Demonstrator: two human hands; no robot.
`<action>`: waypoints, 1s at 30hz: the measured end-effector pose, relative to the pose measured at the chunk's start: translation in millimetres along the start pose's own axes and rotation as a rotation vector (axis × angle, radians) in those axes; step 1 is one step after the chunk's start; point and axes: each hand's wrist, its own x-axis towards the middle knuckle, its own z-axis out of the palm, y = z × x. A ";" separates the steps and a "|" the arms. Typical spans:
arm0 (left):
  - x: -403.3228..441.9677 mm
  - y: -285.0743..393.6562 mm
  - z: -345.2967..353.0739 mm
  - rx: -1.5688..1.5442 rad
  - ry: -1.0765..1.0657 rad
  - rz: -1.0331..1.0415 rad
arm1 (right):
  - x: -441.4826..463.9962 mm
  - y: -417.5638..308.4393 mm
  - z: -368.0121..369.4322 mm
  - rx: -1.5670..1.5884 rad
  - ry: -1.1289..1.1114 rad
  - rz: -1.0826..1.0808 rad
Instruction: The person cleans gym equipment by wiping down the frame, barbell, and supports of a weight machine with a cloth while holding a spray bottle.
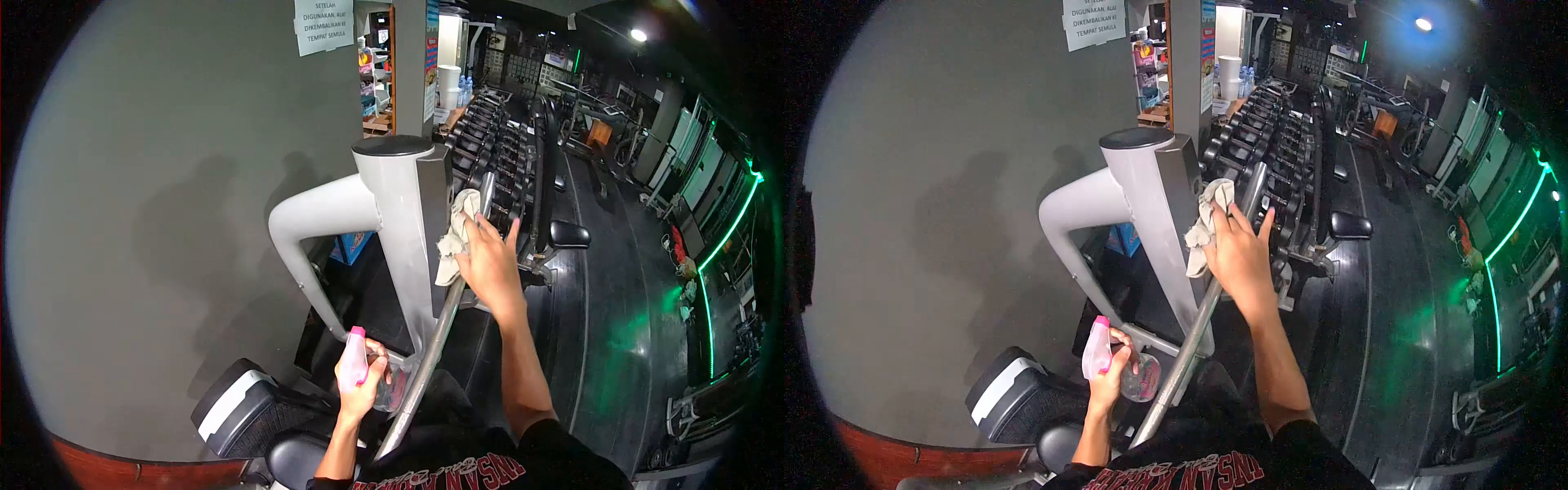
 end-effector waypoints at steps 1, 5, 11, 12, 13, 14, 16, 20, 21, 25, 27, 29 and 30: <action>-2.5 0.8 0.8 0.002 -0.002 -0.005 | 2.5 2.5 -3.2 0.056 0.056 -0.034; -1.3 3.1 1.7 -0.012 -0.006 0.011 | 8.6 38.7 -18.8 0.422 -0.090 -0.050; -0.5 0.9 1.1 -0.006 0.005 0.027 | 30.1 34.1 -39.4 0.311 0.135 0.019; -0.9 0.2 2.4 -0.006 0.001 0.027 | 30.7 36.5 -31.5 0.214 0.002 -0.016; -1.7 -0.6 3.1 -0.024 0.005 0.020 | 26.5 39.6 -13.2 0.121 -0.089 -0.071; -2.2 -1.0 3.0 -0.040 0.010 0.015 | 26.6 41.0 4.3 0.161 -0.034 -0.117; -0.2 -1.3 0.8 -0.027 -0.003 0.037 | 25.2 30.0 -13.6 -0.079 -0.175 -0.116; 0.1 0.3 -2.3 0.018 0.003 0.040 | 29.7 22.3 -23.2 -0.162 -0.132 -0.214; 0.9 0.0 -2.3 -0.005 0.007 0.044 | 32.8 21.2 -31.6 -0.113 -0.189 -0.195; 5.3 -3.8 -9.0 0.006 0.026 0.042 | 43.0 29.9 -43.3 -0.005 -0.231 -0.145; 8.1 -1.1 -11.7 0.032 0.010 0.034 | 38.3 28.8 -34.7 -0.081 -0.095 -0.192; 9.6 2.0 -10.7 0.023 0.038 0.024 | 26.1 17.1 -13.9 -0.121 -0.041 -0.197; 10.6 2.7 -9.5 0.014 0.058 0.016 | 20.2 10.0 -7.1 -0.163 0.020 -0.196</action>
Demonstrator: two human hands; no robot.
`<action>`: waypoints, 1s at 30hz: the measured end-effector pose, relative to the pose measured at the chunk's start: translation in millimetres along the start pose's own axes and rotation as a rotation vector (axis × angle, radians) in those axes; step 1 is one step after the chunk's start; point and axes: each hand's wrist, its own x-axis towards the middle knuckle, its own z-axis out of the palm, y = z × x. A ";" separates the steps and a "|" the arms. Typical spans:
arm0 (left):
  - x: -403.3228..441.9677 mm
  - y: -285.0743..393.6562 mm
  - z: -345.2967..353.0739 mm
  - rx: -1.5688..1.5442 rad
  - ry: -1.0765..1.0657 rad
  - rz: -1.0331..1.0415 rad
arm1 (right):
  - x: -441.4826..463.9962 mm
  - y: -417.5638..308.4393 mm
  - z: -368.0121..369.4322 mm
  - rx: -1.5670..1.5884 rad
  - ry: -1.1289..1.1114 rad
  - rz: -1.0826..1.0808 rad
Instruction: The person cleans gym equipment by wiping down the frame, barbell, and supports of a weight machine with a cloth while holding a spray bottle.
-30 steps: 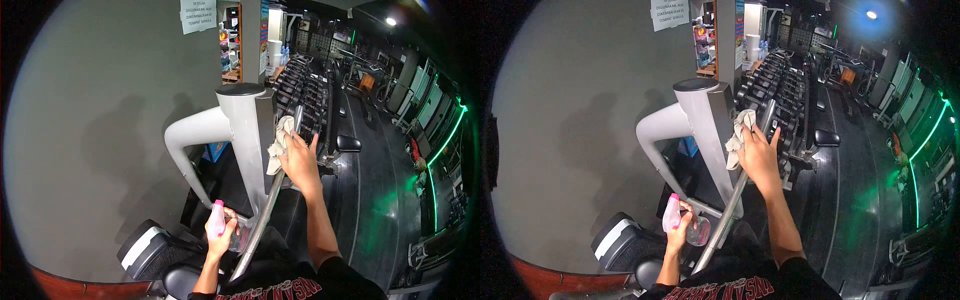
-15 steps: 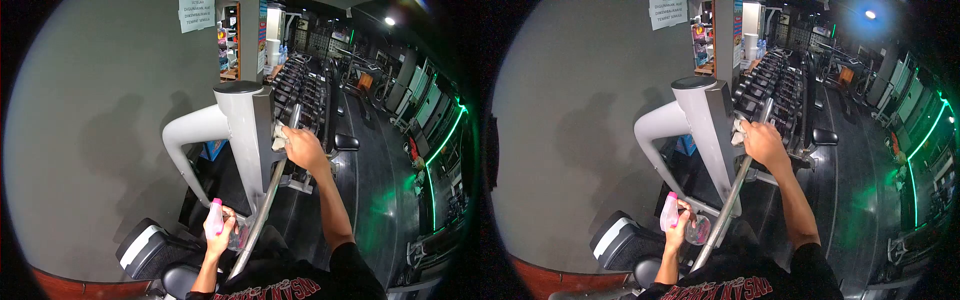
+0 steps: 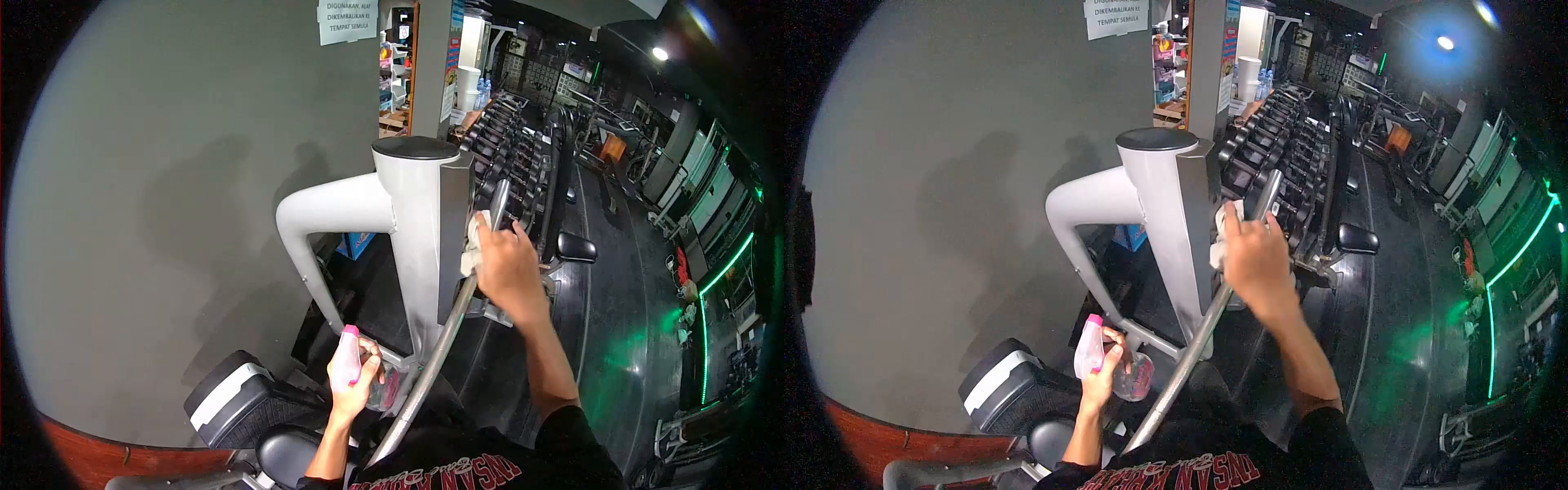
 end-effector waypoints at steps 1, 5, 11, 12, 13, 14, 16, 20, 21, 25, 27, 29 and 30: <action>0.8 -0.8 0.1 0.002 0.002 0.004 | -3.4 -8.9 -1.8 -0.084 0.002 -0.025; 3.7 -3.5 1.2 -0.009 -0.008 0.002 | 2.2 -8.0 -30.5 0.210 -0.149 0.014; 3.1 -7.3 0.8 0.033 -0.030 0.007 | 20.6 15.6 -31.9 0.794 0.393 0.209; 2.6 -6.3 2.4 0.032 -0.028 0.006 | 29.3 8.1 -28.8 0.770 0.528 0.194; 2.1 -5.5 4.3 0.031 -0.030 0.004 | 39.4 -3.7 -26.8 0.811 0.566 0.171; 1.4 -5.3 6.7 0.034 -0.041 0.001 | 44.5 -7.7 -12.8 0.722 0.525 0.141; -0.9 -5.2 9.6 0.016 -0.023 -0.011 | 45.5 -24.4 13.8 0.524 0.535 0.218; -4.2 -6.4 9.4 0.008 -0.024 -0.013 | 6.1 -20.7 21.4 0.092 0.270 0.246; -3.0 -7.1 8.2 0.027 -0.041 -0.013 | -2.8 -22.6 26.9 0.111 0.187 0.275; -3.7 -12.7 13.7 0.013 -0.073 -0.019 | -17.3 -27.0 6.1 0.137 0.104 0.236; -4.8 -10.9 16.6 -0.010 -0.075 -0.009 | -22.6 -32.9 -3.1 0.157 0.087 0.173; -4.9 -9.1 14.8 -0.022 -0.077 -0.006 | -30.8 -33.0 -17.6 0.286 0.014 0.184; -5.4 -8.6 12.3 -0.032 -0.078 -0.007 | -33.1 -30.1 -20.1 0.374 0.006 0.224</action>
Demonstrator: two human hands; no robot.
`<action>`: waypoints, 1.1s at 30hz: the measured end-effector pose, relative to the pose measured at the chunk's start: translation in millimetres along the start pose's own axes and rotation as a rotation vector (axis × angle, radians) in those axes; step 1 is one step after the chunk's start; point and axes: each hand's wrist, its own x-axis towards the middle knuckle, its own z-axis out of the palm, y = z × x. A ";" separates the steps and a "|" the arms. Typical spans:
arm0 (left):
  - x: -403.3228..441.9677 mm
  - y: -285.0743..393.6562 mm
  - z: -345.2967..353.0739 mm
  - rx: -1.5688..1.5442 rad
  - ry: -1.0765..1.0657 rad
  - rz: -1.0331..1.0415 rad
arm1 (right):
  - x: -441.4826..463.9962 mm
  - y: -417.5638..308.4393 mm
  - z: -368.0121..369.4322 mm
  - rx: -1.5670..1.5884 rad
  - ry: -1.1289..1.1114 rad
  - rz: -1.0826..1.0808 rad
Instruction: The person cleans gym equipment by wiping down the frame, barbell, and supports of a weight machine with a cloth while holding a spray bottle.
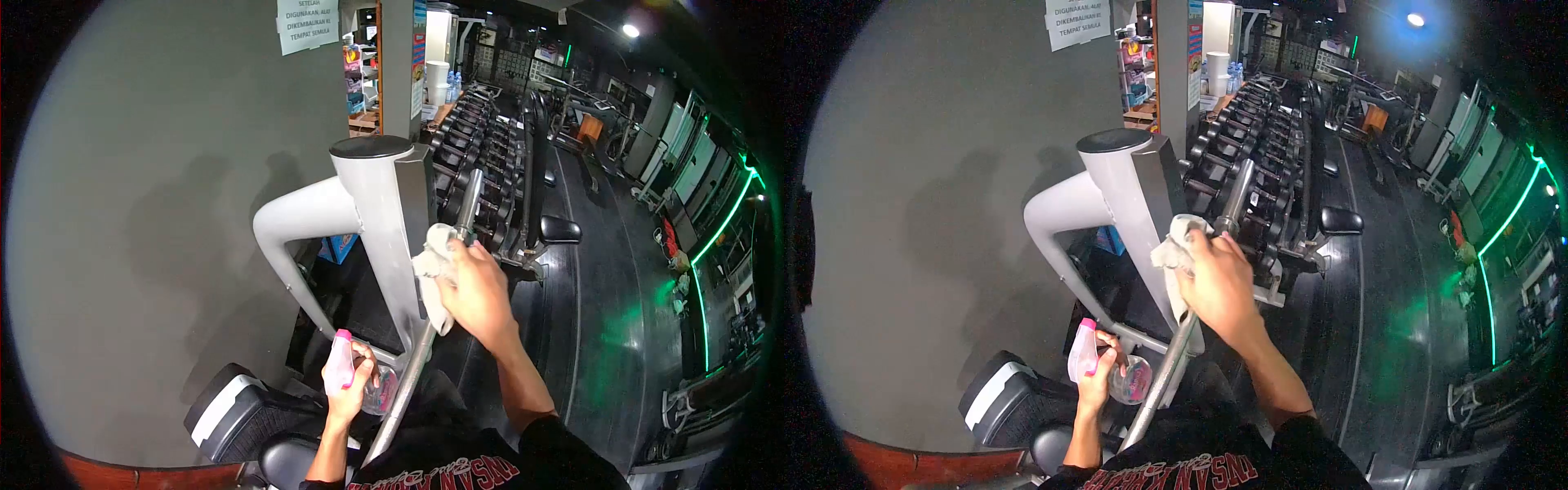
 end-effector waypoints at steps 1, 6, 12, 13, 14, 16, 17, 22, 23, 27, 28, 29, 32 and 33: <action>0.6 -0.3 -3.7 0.015 -0.008 0.002 | -0.2 3.7 -4.0 0.099 0.044 0.078; 1.0 5.8 -7.3 0.029 0.035 -0.007 | 36.7 -13.7 -19.9 0.338 0.570 -0.110; 1.1 11.6 -7.2 0.065 0.062 0.027 | 61.7 -31.5 23.6 -0.237 0.414 -0.318; 1.1 12.4 -8.9 0.068 0.066 0.031 | 54.1 -34.6 28.4 -0.300 0.398 -0.304; 0.4 12.6 -11.3 0.062 0.071 0.030 | 45.2 -32.9 34.8 -0.294 0.398 -0.310; -2.0 13.3 -18.4 0.057 0.084 0.024 | 21.2 -20.5 51.8 -0.321 0.218 -0.283; -1.2 13.5 -22.2 0.059 0.085 0.035 | 9.3 -14.2 60.7 -0.319 0.214 -0.292; 1.7 16.6 -27.1 0.048 0.113 0.055 | -31.8 7.3 101.6 -0.463 -0.217 -0.283; 1.8 12.5 -28.3 0.050 0.117 0.074 | -35.0 10.1 107.4 -0.410 -0.334 -0.240; -1.5 21.5 -28.1 0.107 0.077 0.117 | -12.9 2.3 88.4 0.018 -0.506 -0.217; -0.6 22.3 -28.7 0.099 0.083 0.121 | 0.2 -7.9 75.5 0.093 -0.374 -0.282; -0.1 23.6 -29.2 0.090 0.094 0.112 | 13.7 -19.9 62.7 0.168 -0.243 -0.344; 0.5 21.9 -33.7 0.082 0.102 0.103 | 59.4 -44.4 24.4 0.052 0.184 -0.529; 0.3 20.8 -34.6 0.085 0.092 0.102 | 70.2 -51.2 17.0 -0.147 0.254 -0.524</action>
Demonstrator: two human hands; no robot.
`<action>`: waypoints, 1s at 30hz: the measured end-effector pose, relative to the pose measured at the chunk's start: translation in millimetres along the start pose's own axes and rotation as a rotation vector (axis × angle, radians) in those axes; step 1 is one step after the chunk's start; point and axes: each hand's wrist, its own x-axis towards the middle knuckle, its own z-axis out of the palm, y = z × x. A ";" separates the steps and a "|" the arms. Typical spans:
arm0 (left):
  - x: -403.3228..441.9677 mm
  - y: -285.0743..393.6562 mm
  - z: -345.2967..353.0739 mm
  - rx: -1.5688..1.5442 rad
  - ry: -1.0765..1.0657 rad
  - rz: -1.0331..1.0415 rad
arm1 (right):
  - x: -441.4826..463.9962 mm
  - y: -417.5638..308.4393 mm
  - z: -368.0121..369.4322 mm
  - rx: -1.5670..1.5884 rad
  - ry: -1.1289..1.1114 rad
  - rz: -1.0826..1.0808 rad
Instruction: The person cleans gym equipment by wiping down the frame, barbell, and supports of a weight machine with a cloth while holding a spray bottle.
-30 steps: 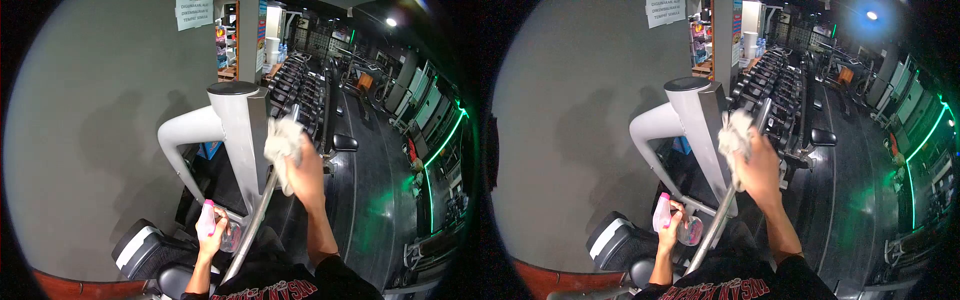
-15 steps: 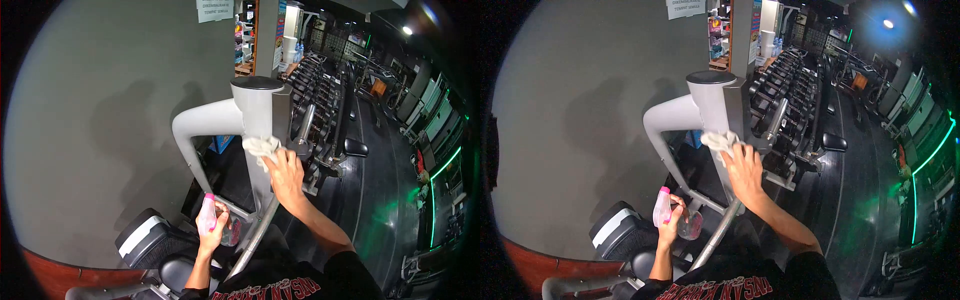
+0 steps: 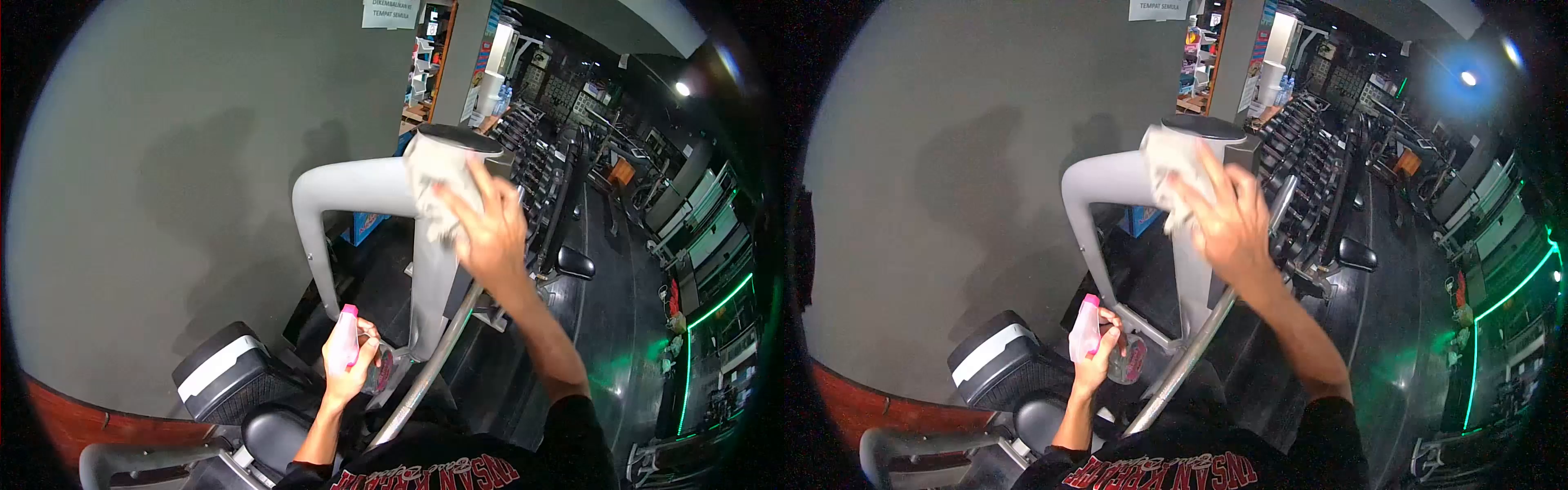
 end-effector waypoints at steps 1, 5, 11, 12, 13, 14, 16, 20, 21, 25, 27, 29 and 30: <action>-0.7 -0.9 -0.6 -0.003 0.004 -0.003 | 12.0 7.9 1.2 -0.165 0.006 -0.078; -0.5 -6.2 -2.7 -0.045 0.001 0.008 | 20.7 17.5 20.8 -0.274 -0.058 -0.311; -3.9 -4.4 -6.3 -0.007 -0.007 0.000 | -84.9 15.7 90.7 -0.106 -0.238 -0.399; -3.8 -4.1 -6.4 -0.013 0.002 0.011 | -101.4 14.3 100.7 -0.096 -0.307 -0.417; -3.8 -3.4 -6.1 -0.019 0.009 0.022 | -114.1 11.5 108.3 -0.095 -0.308 -0.422; -3.8 -0.7 -5.0 -0.023 0.016 0.036 | -126.2 10.0 114.9 -0.056 -0.388 -0.429; -3.7 1.9 -4.0 -0.037 0.008 0.038 | -134.5 10.8 125.7 0.026 -0.481 -0.475; -3.5 5.6 -2.3 -0.023 -0.004 0.060 | -103.7 14.1 116.2 0.239 -0.815 -0.471; -3.0 6.0 -2.6 -0.024 0.000 0.066 | -83.5 11.3 104.0 0.387 -0.776 -0.399; -1.5 7.0 -3.8 -0.006 0.008 0.060 | 15.9 -5.3 39.9 0.094 -0.280 -0.514; -1.4 7.0 -4.2 -0.010 0.010 0.052 | 43.1 -4.9 21.3 -0.122 -0.127 -0.458; -1.3 6.4 -4.4 -0.019 0.016 0.051 | 34.1 13.6 48.5 -0.242 -0.157 -0.440; -1.9 5.9 -5.3 -0.015 0.014 0.048 | 24.2 13.2 58.0 -0.240 -0.157 -0.435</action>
